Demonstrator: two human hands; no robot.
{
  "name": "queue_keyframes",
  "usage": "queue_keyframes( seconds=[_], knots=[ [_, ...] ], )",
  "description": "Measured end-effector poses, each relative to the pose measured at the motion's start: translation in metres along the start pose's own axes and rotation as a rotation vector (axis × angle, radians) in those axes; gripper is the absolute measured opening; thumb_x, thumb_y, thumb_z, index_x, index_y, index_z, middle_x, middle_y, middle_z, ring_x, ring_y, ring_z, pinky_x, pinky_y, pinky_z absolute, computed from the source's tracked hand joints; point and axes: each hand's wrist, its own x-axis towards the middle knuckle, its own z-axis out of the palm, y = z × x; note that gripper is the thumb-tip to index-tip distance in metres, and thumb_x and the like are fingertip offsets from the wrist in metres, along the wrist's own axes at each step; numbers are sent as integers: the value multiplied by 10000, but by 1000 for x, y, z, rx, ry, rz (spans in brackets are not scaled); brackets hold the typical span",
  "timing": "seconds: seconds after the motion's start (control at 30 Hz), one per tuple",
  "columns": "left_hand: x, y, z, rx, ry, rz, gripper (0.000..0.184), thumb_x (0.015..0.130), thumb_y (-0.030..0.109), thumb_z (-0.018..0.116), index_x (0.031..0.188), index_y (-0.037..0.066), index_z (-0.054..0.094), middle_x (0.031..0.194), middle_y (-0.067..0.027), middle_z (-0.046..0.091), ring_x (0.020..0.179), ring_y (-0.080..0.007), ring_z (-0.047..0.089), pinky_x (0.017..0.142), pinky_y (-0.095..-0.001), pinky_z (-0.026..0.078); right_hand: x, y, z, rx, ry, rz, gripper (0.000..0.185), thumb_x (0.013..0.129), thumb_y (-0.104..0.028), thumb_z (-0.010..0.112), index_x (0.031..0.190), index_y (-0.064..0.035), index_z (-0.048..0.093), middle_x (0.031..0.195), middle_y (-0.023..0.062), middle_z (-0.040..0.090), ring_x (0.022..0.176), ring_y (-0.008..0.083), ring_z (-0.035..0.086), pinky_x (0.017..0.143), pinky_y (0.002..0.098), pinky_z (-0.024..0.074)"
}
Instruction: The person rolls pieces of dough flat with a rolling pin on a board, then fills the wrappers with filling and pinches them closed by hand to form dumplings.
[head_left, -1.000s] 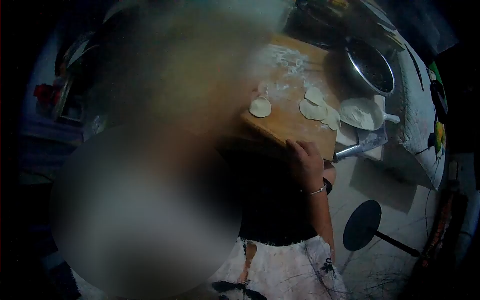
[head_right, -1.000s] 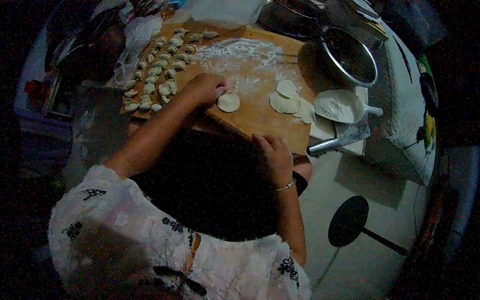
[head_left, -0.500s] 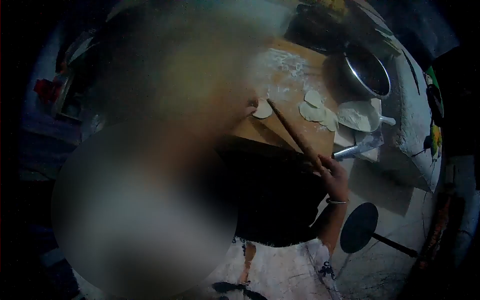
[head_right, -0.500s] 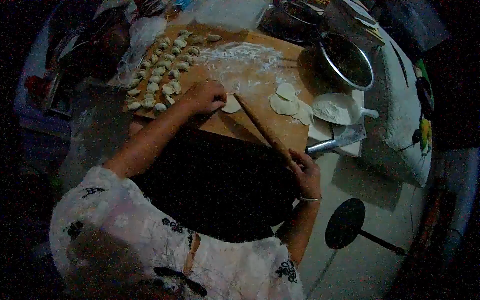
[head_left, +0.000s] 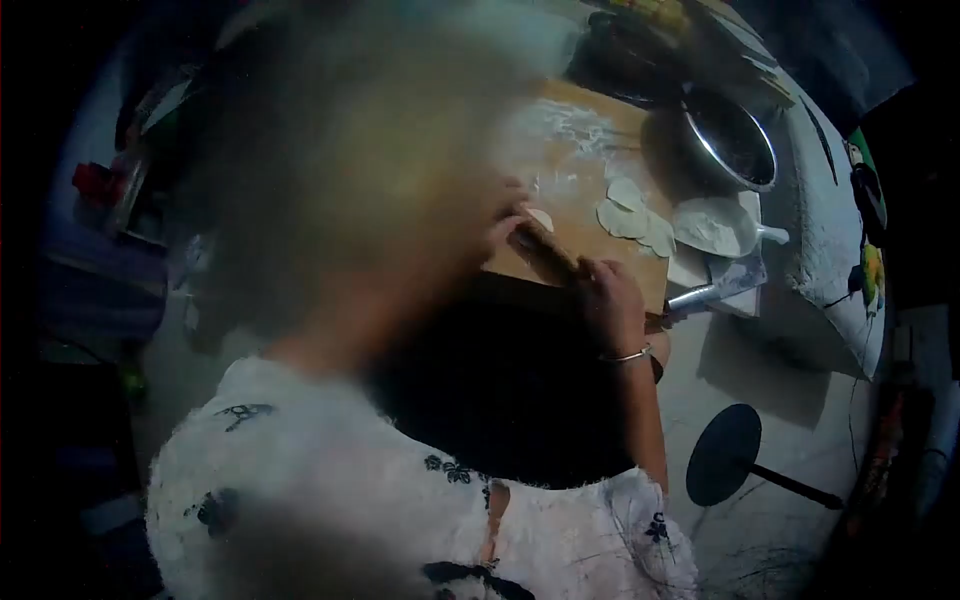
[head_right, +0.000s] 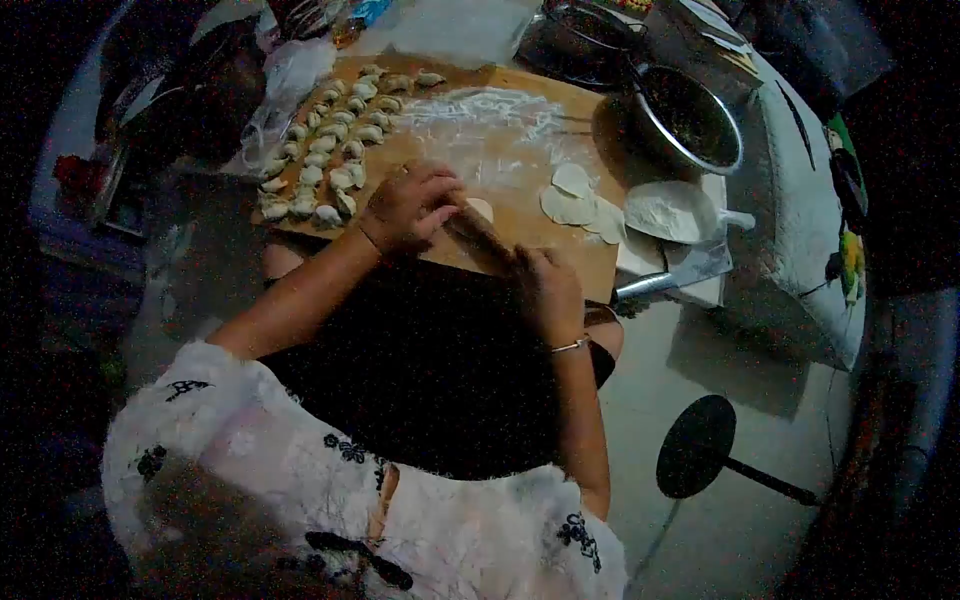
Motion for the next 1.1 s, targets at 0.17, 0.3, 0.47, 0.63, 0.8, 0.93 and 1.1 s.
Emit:
queue_keyframes(
  seconds=[0.17,0.3,0.47,0.63,0.8,0.93,1.1],
  knots=[
    [-11,-1,-13,168,-335,-127,648,822,294,641,1398,149,381,1449,-112,349,1332,-301,332,1080,-482,284,-4,-12,8,-290,-63,-91,480,794,-98,601,1268,-152,550,1101,78,598,995,274,557,795,380,475],
    [-7,-12,-9,196,-541,-281,677,853,309,610,1434,137,308,1506,-113,246,1381,-322,240,1115,-480,216,13,-8,14,-391,-143,-34,528,819,-222,622,1330,-183,493,1237,65,547,1141,261,492,887,426,438],
    [1,-81,49,117,-341,-206,656,877,271,591,1439,109,294,1521,-120,214,1399,-316,204,1128,-430,210,60,20,24,-569,114,-18,742,803,-491,640,1407,-161,362,1444,91,367,1339,311,314,1022,550,285],
    [-8,-48,8,158,-436,-204,616,857,260,617,1405,113,377,1468,-98,348,1351,-293,324,1115,-452,240,33,-6,20,-507,-107,19,845,782,-474,649,1433,-74,288,1479,120,306,1380,324,243,1038,585,244],
    [-50,-45,-9,68,-298,-12,599,842,271,634,1388,162,414,1433,-50,410,1343,-278,342,1096,-469,268,-5,-33,23,-417,-160,-68,824,808,-498,605,1440,-79,282,1496,126,275,1390,290,238,1070,565,201],
    [-24,-49,12,109,-283,-188,601,875,333,591,1409,159,376,1460,-66,367,1363,-293,306,1108,-466,242,39,-24,24,-503,-117,-26,822,813,-529,586,1438,-86,287,1497,101,286,1392,285,236,1056,581,220],
    [11,-37,20,187,-356,-445,598,894,324,575,1419,146,351,1467,-82,351,1345,-301,327,1077,-461,307,69,9,34,-501,-100,53,811,812,-539,582,1426,-81,315,1497,95,292,1393,287,236,1044,599,231]
  ],
)
